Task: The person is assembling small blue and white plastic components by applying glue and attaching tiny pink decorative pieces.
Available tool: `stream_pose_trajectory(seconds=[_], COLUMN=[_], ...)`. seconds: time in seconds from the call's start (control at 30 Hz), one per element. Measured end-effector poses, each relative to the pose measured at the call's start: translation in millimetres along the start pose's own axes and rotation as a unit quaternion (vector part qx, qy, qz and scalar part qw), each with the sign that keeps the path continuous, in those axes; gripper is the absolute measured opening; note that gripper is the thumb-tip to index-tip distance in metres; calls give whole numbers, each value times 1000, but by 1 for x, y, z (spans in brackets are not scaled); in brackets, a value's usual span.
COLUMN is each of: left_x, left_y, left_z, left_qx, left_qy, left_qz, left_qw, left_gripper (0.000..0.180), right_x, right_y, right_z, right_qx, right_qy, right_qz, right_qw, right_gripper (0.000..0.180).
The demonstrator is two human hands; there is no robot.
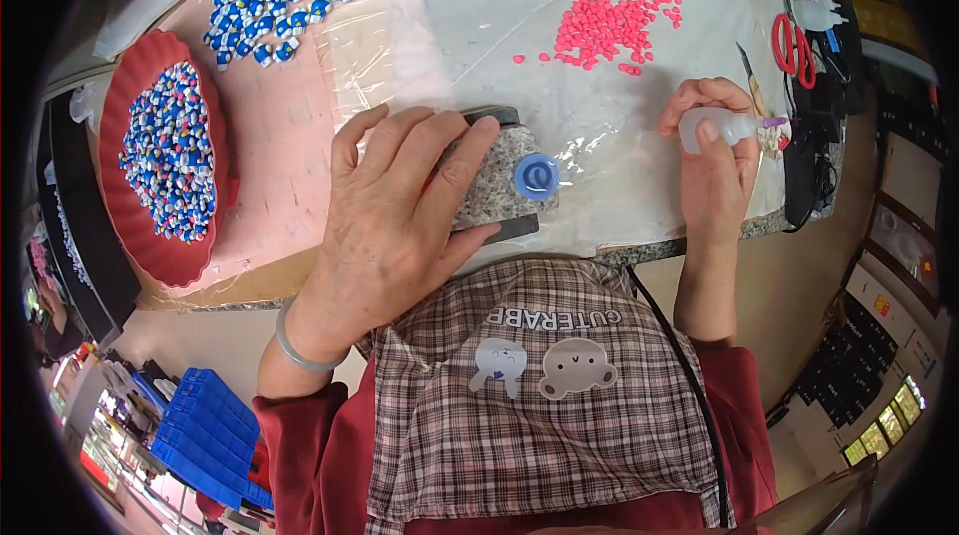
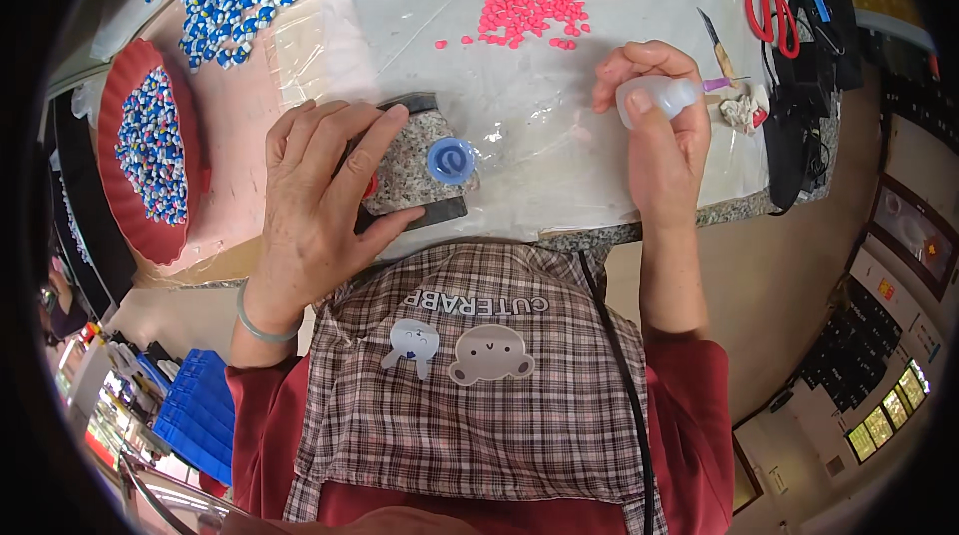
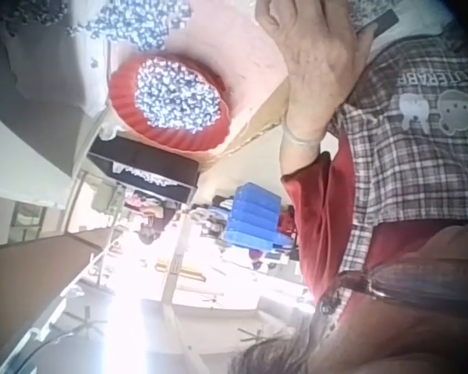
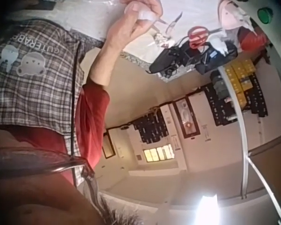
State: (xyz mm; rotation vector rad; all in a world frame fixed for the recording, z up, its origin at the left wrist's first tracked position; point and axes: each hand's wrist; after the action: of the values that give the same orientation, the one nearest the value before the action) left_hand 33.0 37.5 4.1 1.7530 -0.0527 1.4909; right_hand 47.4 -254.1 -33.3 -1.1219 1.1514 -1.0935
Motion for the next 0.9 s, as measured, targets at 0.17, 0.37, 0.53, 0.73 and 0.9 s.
stream_pose_trajectory(seconds=[0.17,0.37,0.53,0.73,0.9], left_x=[4,4,8,9,8], left_y=[7,7,9,6,7], left_z=[-1,0,3,3,3], left_qx=[9,25,15,19,16], left_qy=[-12,-18,-15,-23,-19], left_qz=[39,53,56,51,45], left_qw=[999,998,998,998,999], left_gripper=[74,76,76,75,75], right_x=[5,5,5,6,5], right_y=[1,9,2,6,2], right_z=[-6,-5,-5,-3,-4], right_qx=[-1,-11,-8,-12,-4], right_qy=[-14,-11,-3,-8,6], right_qz=[4,7,-4,-5,-1], right_qw=[1000,1000,1000,1000,1000], right_gripper=[31,31,31,32,29])
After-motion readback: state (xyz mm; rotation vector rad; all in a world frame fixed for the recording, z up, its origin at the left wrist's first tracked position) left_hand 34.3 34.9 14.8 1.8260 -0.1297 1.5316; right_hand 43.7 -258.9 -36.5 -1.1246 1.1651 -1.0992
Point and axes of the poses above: each hand's wrist, its own z-axis towards the middle knuckle, its own x-axis out of the back of the hand, y = z × x, and after that the axes turned 5 degrees about -y, right-handed
